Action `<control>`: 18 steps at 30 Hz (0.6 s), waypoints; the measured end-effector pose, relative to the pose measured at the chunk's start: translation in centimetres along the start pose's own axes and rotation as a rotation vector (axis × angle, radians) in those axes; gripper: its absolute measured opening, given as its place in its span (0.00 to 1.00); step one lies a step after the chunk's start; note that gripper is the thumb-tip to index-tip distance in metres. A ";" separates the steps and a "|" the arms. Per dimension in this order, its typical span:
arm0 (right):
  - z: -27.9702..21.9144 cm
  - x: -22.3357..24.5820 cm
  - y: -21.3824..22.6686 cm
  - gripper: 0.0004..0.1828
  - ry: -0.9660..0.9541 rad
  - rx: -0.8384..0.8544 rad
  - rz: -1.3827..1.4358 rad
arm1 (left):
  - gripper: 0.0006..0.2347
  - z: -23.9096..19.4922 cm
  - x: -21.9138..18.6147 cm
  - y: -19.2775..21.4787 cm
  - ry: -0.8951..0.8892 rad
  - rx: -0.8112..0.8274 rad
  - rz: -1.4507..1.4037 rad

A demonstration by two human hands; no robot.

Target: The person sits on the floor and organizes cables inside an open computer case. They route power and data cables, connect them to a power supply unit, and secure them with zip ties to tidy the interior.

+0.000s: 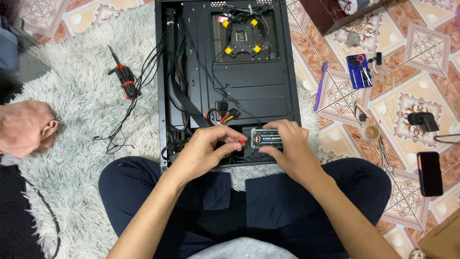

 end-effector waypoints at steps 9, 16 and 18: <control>-0.4 0.0 -0.4 0.29 0.094 0.058 0.037 | 0.08 1.0 1.4 -1.1 -0.010 -0.034 0.017; -0.5 0.0 -0.4 0.29 0.088 0.078 0.050 | 0.06 0.8 0.6 -0.8 -0.005 -0.061 0.037; -0.5 0.0 -0.3 0.30 0.064 0.073 0.064 | 0.06 0.8 0.0 -0.9 -0.044 -0.067 0.035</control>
Point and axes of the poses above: each hand's wrist, its own z-axis towards the middle knuckle, its own y-axis out of the back of the hand, x = y × z, the point moved 8 cm from there along z, towards the middle knuckle, and after that the axes turned 14 degrees about x, right-handed, at the moved point
